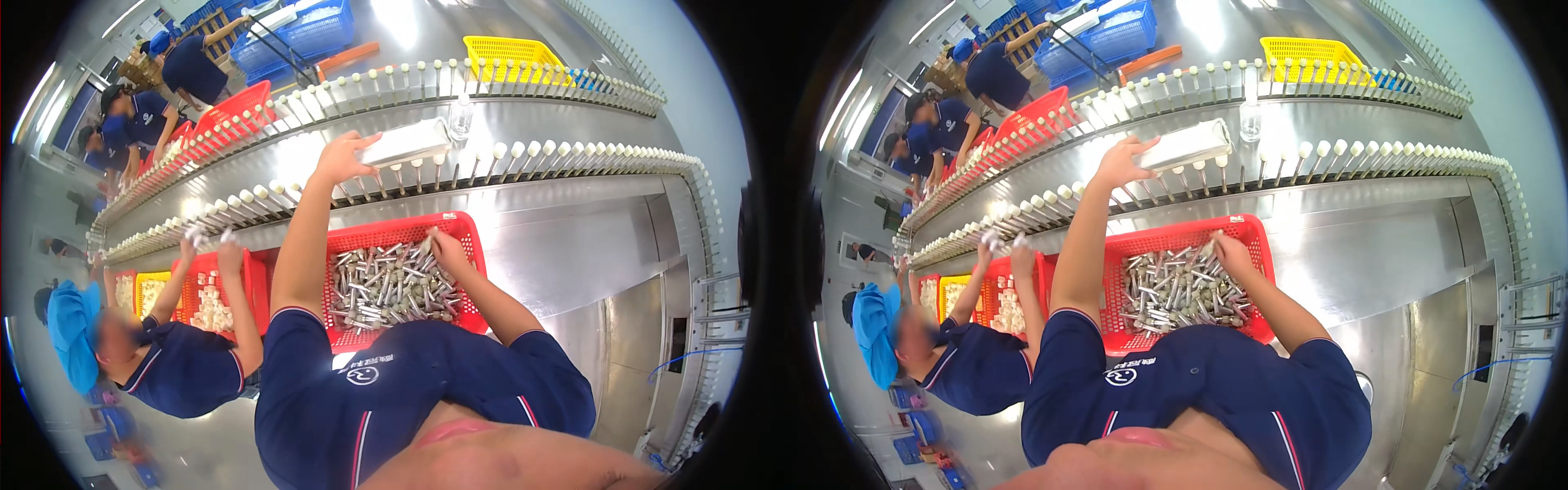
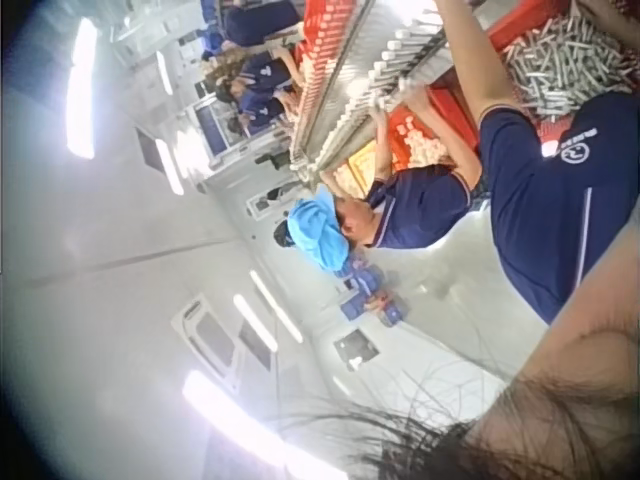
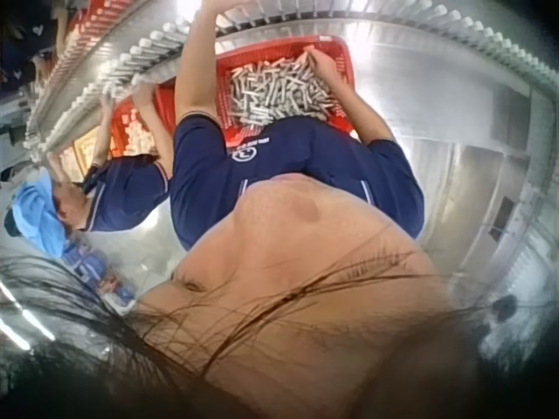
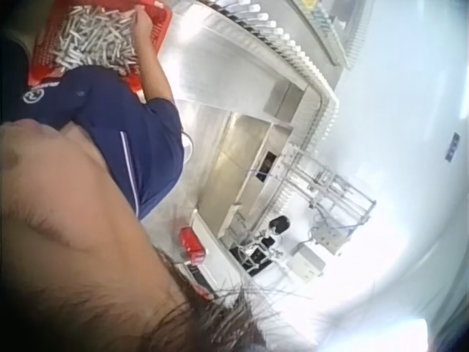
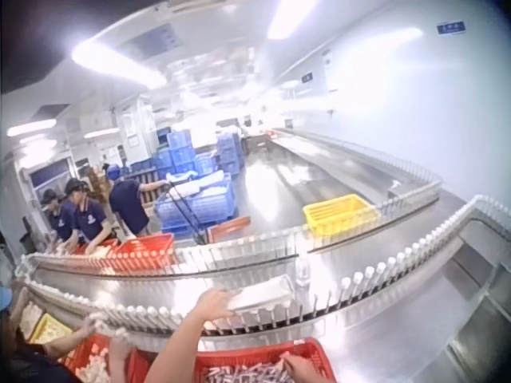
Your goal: The person assembles components by picking up white caps and metal tubes from red baskets and fitting them onto the ends of rods on a conveyor belt. The person also handles a white rectangular object, moving it along the conveyor surface.
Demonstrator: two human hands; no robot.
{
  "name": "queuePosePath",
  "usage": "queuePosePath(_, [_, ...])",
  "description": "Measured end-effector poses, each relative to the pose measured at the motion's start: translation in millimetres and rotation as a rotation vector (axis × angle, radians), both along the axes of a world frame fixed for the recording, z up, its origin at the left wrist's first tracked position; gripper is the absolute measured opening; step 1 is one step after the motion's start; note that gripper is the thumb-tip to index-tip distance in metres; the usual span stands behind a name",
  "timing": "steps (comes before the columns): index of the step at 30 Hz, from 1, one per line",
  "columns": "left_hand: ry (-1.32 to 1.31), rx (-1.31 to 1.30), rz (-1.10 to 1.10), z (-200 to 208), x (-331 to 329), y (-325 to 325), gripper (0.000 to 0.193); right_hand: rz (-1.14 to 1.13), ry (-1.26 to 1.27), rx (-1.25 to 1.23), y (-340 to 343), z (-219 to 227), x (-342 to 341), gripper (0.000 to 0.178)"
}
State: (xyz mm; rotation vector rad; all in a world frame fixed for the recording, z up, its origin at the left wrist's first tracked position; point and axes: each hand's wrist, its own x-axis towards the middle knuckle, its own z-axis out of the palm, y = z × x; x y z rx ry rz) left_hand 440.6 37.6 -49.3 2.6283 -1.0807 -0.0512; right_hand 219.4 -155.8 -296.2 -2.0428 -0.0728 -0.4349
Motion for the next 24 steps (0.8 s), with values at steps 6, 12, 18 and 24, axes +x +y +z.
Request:
queuePosePath(6, [0.017, -0.034, -0.009, -5, -3, -6, 0.077, 0.209, 0.477, -0.518, -18, -13, -43, 0.033])
queuePosePath(12, [-0.218, -0.055, -0.176, -61, 29, -11, 0.08, -0.067, 0.265, -0.499, -31, 22, -64, 0.034])
queuePosePath(18, [-0.065, -0.097, -0.155, -8, 17, -24, 0.081, -0.09, 0.527, -0.712, -42, -7, -89, 0.073])
queuePosePath(24, [0.099, 0.025, -0.116, -22, 14, -52, 0.085, -0.153, 0.516, -0.628, -52, -9, -92, 0.068])
